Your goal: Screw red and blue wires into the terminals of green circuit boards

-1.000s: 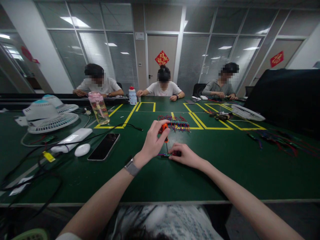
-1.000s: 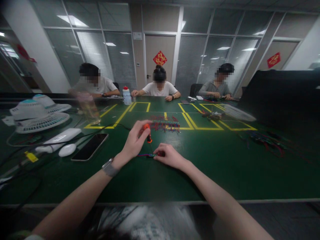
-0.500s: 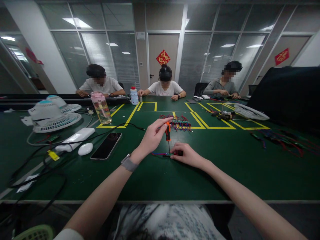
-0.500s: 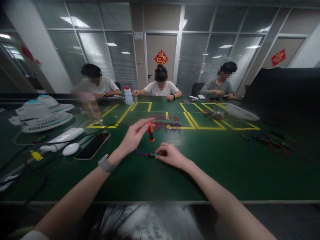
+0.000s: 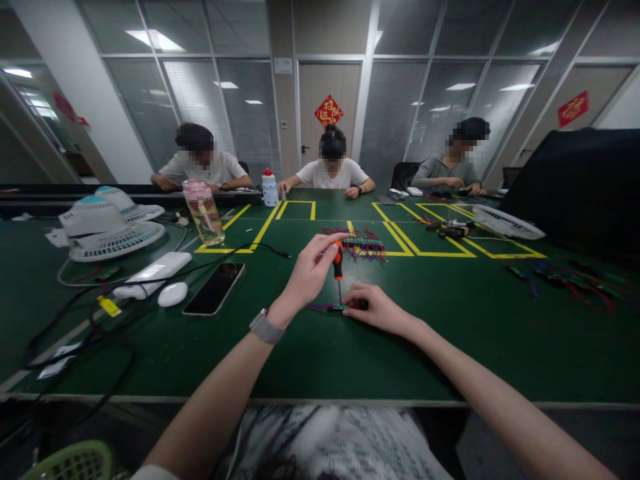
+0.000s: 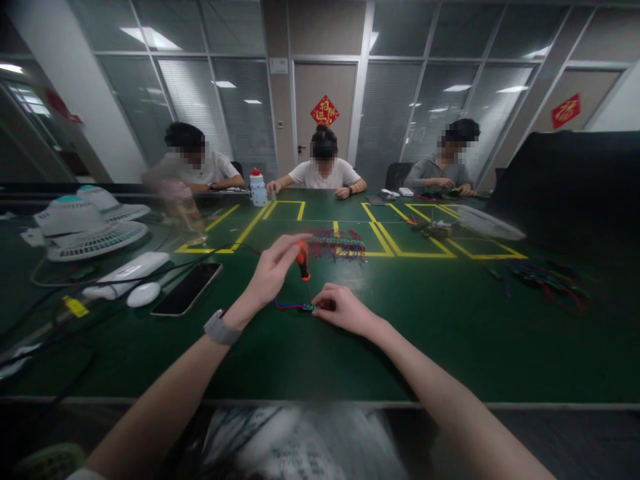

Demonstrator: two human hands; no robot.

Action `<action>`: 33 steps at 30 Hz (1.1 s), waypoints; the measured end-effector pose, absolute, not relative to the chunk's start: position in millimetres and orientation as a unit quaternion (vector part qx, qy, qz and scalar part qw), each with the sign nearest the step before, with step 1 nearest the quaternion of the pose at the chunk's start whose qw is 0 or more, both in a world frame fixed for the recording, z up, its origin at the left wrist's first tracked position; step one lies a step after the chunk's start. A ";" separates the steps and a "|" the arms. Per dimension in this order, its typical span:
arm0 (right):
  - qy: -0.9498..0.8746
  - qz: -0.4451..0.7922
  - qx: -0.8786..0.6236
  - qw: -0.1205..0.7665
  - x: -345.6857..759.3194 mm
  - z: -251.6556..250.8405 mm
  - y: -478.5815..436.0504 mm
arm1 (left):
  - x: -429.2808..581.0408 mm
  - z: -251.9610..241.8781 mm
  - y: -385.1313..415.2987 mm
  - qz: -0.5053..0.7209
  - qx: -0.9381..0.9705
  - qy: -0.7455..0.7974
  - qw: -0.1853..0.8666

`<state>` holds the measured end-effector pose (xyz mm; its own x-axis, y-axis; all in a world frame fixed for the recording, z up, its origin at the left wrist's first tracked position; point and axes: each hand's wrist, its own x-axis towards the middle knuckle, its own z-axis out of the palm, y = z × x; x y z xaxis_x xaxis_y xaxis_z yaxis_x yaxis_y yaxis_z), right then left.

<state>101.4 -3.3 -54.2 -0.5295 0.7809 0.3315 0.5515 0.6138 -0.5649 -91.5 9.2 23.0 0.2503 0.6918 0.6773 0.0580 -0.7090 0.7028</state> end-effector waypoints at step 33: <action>-0.846 0.227 -0.393 0.281 102.7 -52.8 -2.1 | -87.8 4.3 3.5 0.618 0.684 0.295 0.252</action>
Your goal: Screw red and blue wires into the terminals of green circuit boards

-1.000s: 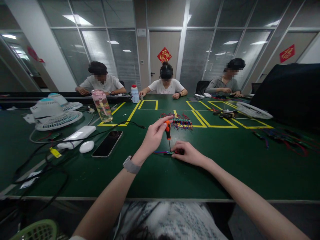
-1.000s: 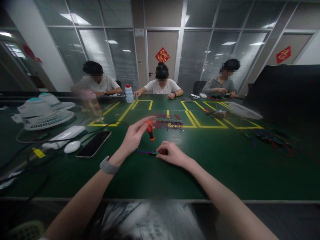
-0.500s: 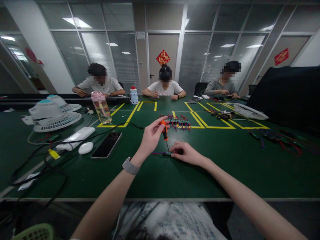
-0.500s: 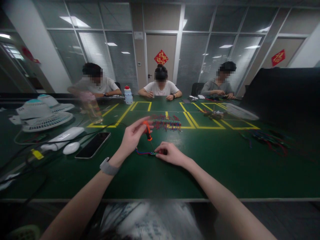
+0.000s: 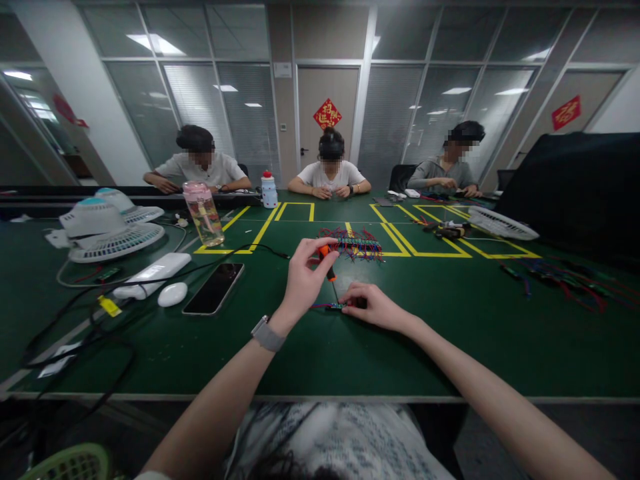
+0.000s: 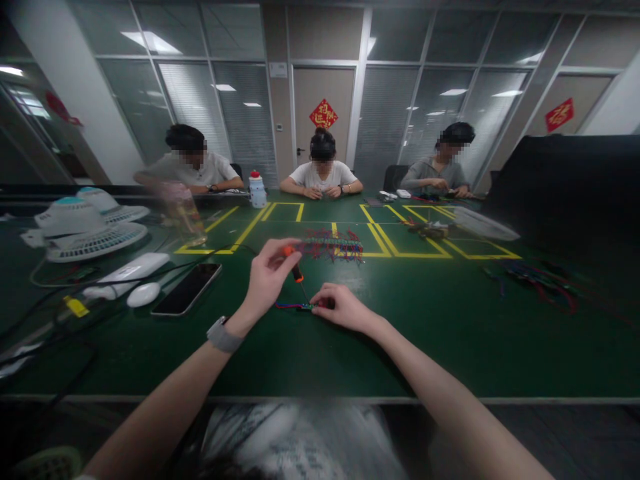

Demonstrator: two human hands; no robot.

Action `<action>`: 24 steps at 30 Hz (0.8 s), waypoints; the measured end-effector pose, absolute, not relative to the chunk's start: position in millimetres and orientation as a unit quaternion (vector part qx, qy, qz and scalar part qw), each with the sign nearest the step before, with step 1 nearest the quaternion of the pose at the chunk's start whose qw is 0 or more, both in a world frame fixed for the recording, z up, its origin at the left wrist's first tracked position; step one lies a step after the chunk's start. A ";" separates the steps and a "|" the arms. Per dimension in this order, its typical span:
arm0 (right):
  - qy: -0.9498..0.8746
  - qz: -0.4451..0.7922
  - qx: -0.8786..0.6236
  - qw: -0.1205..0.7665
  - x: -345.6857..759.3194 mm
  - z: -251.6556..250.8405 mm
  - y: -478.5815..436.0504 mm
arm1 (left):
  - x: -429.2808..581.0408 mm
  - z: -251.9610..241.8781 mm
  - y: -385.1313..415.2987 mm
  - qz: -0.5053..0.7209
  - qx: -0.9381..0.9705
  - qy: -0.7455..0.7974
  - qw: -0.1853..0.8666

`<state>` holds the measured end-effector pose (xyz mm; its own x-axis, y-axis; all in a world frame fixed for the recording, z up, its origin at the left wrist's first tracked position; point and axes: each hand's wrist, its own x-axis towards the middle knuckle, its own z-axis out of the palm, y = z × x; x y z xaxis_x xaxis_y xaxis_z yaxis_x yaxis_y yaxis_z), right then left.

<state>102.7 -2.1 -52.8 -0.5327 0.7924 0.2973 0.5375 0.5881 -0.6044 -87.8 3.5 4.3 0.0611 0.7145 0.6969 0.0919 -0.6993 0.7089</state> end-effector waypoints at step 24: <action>-0.848 0.224 -0.388 0.282 103.4 -54.6 -0.9 | -87.9 6.1 3.1 0.627 0.673 0.290 0.265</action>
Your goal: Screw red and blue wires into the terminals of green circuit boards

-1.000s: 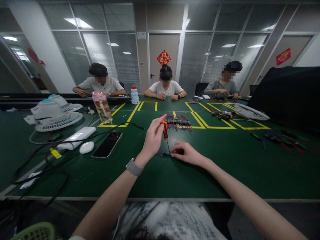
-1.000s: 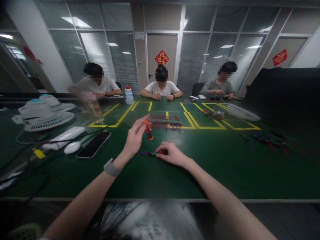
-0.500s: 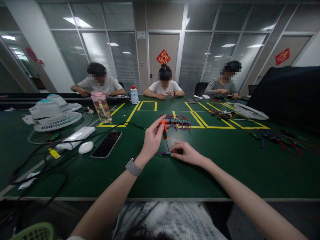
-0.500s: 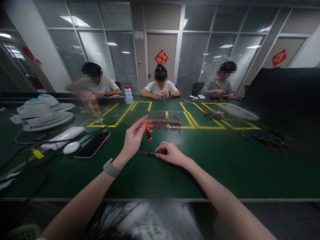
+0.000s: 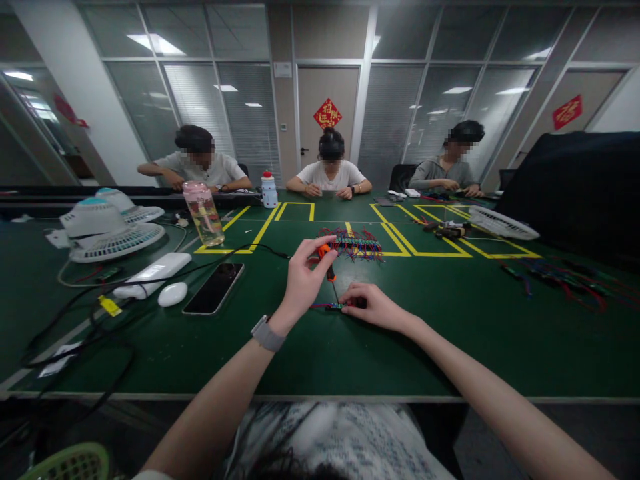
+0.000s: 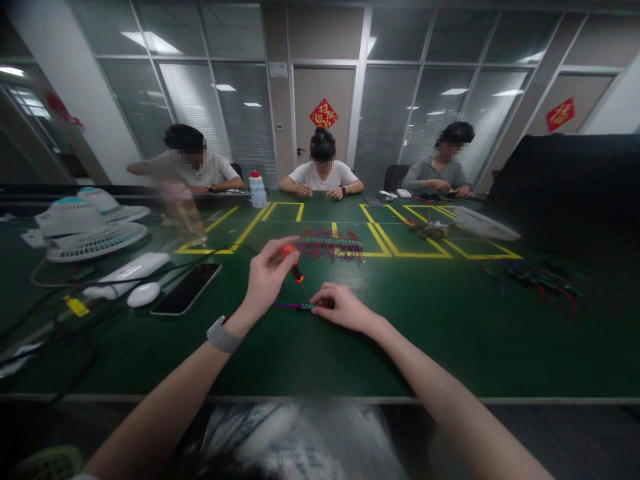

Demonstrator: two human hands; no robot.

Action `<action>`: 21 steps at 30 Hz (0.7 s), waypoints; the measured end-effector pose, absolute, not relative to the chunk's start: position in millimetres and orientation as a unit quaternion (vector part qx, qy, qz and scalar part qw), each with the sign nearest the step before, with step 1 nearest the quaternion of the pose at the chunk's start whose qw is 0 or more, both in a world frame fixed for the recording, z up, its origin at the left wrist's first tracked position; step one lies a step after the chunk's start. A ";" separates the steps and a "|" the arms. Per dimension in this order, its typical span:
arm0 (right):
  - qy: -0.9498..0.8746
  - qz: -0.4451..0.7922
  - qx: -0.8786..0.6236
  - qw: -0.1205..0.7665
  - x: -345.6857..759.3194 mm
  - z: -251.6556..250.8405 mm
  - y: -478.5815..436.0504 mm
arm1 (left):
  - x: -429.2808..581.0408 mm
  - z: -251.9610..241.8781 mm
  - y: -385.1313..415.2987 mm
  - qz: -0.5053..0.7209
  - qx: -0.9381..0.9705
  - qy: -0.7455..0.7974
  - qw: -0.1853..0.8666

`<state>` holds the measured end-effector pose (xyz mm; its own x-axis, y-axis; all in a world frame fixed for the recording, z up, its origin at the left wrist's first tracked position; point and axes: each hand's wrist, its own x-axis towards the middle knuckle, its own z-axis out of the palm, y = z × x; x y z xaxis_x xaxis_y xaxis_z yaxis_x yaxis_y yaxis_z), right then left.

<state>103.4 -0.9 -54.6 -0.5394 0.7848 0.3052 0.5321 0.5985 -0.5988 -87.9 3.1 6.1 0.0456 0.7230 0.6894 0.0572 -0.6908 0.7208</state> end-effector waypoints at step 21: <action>-0.849 0.220 -0.389 0.281 102.6 -50.7 -3.4 | -88.2 7.5 0.1 0.606 0.706 0.268 0.250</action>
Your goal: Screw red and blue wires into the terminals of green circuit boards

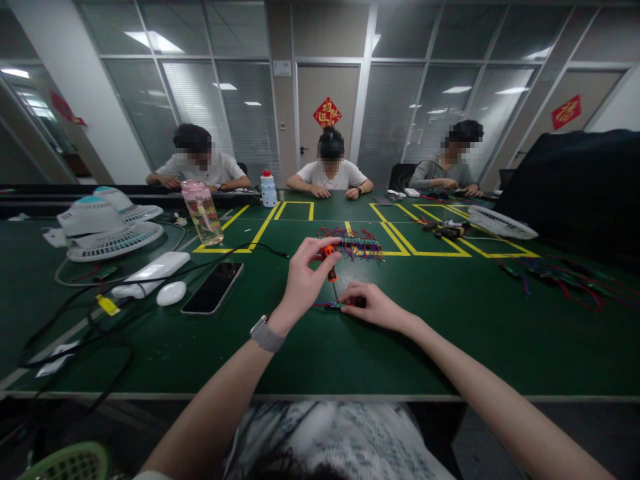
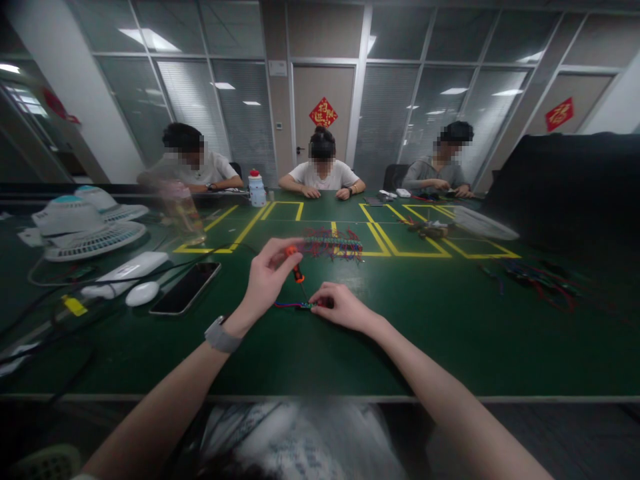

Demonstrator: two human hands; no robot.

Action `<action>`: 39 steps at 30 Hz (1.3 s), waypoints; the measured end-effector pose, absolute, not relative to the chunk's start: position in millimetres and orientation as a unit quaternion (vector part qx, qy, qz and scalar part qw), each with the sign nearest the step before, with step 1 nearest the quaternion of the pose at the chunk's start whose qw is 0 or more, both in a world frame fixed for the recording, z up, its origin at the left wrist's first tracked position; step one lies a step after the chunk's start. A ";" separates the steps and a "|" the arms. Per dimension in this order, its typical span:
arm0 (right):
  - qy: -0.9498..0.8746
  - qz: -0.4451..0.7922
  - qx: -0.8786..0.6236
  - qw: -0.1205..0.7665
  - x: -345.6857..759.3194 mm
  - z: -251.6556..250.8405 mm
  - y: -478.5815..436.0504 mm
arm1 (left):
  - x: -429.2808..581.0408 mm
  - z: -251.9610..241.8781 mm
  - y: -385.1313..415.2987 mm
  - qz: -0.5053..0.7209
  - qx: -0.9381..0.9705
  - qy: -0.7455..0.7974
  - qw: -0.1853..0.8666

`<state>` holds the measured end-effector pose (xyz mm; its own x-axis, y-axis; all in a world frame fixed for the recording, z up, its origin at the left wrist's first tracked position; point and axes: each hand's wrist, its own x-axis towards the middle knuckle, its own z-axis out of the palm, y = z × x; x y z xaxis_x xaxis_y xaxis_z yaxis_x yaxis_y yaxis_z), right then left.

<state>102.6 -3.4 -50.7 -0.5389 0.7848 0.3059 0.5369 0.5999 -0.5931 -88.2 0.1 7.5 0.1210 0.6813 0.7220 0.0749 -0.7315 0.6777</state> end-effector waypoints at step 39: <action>-0.849 0.224 -0.387 0.282 103.3 -52.9 -1.5 | -88.0 6.8 2.9 0.608 0.681 0.262 0.312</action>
<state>103.3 -1.5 -52.9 -0.5413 0.7834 0.3054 0.5307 0.6000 -0.5986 -88.0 2.9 6.8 0.1226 0.7371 0.6646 -0.0230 -0.6673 0.7444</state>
